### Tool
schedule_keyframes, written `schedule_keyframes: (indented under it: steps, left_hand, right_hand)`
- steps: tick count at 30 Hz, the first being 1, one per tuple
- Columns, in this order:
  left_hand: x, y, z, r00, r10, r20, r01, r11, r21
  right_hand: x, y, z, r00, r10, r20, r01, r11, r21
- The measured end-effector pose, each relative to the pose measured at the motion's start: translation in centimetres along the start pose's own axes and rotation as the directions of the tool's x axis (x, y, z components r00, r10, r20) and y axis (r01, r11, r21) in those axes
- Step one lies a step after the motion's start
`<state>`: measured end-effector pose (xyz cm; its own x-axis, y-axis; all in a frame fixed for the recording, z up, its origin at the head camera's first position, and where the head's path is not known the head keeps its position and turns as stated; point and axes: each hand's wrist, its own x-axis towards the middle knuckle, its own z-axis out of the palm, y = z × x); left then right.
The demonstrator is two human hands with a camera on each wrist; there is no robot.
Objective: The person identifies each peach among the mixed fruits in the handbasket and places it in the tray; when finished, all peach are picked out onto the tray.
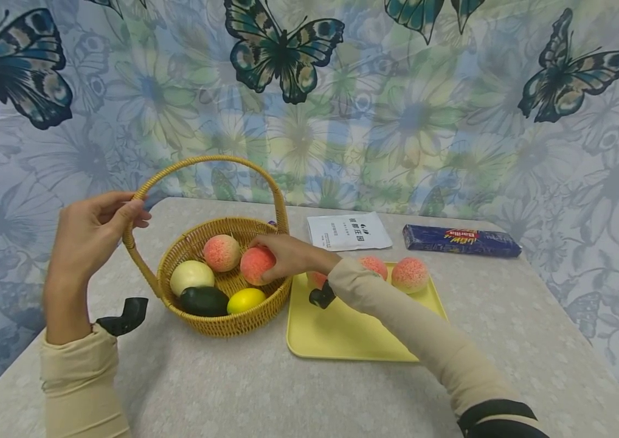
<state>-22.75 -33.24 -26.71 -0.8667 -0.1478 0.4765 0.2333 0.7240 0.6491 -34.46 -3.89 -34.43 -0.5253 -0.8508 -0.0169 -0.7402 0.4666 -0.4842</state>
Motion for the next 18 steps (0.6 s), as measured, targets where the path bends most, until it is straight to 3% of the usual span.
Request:
schedule_keyframes:
  steps: [8, 18]
  left_hand:
    - [-0.1, 0.1, -0.1, 1.0, -0.012, 0.002, 0.012, 1.0, 0.008]
    - [-0.1, 0.1, 0.0, 1.0, -0.009, -0.002, 0.009, 1.0, 0.01]
  right_hand:
    - [-1.1, 0.2, 0.4, 0.998, 0.006, -0.068, 0.002, 0.994, 0.113]
    - [-1.9, 0.4, 1.0, 0.985, 0.014, -0.173, 0.014, 0.987, 0.16]
